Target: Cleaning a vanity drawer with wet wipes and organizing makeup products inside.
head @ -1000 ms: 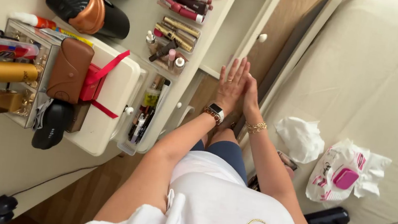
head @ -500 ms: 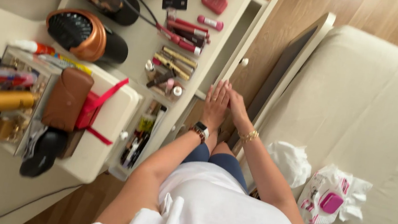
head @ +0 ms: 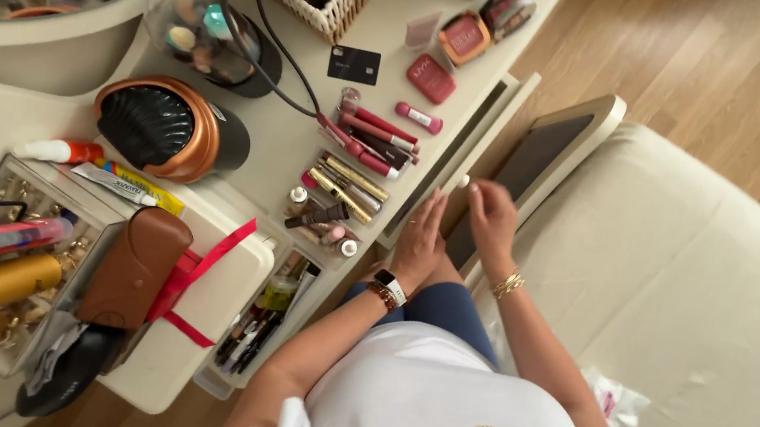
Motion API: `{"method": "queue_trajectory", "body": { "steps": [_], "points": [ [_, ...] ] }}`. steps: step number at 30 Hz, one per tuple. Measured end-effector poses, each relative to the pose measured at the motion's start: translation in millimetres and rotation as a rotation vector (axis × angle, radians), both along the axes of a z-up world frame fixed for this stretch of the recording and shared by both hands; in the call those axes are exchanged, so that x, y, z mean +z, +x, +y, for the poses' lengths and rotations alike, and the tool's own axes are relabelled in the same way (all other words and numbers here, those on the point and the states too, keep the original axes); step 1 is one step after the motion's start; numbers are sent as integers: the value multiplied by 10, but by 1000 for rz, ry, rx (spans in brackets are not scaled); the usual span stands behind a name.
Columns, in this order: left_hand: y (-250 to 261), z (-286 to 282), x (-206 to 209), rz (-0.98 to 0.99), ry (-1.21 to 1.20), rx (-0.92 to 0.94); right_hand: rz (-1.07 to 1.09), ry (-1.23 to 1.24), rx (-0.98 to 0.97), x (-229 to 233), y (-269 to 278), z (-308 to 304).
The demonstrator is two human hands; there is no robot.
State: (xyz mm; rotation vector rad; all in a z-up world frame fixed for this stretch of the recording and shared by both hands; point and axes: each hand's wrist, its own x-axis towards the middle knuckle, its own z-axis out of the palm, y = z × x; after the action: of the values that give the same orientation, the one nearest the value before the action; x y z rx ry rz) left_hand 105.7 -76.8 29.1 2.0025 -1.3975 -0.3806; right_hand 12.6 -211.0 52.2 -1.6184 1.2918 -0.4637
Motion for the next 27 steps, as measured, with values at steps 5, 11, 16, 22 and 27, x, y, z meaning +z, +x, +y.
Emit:
{"method": "queue_trajectory", "body": {
  "steps": [5, 11, 16, 22, 27],
  "points": [
    [145, -183, 48, 116, 76, 160, -112, -567, 283, 287, 253, -712],
    [235, -604, 179, 26, 232, 317, -94, -762, 779, 65, 507, -1572],
    [32, -901, 148, -122, 221, 615, -107, -702, 1114, -71, 708, -1997],
    [-464, -1009, 87, -136, 213, 965, -196, -564, 1347, -317, 576, -2161],
    [-934, -958, -198, -254, -179, 1061, -390, -540, 1459, -599, 283, -2238]
  ]
}}
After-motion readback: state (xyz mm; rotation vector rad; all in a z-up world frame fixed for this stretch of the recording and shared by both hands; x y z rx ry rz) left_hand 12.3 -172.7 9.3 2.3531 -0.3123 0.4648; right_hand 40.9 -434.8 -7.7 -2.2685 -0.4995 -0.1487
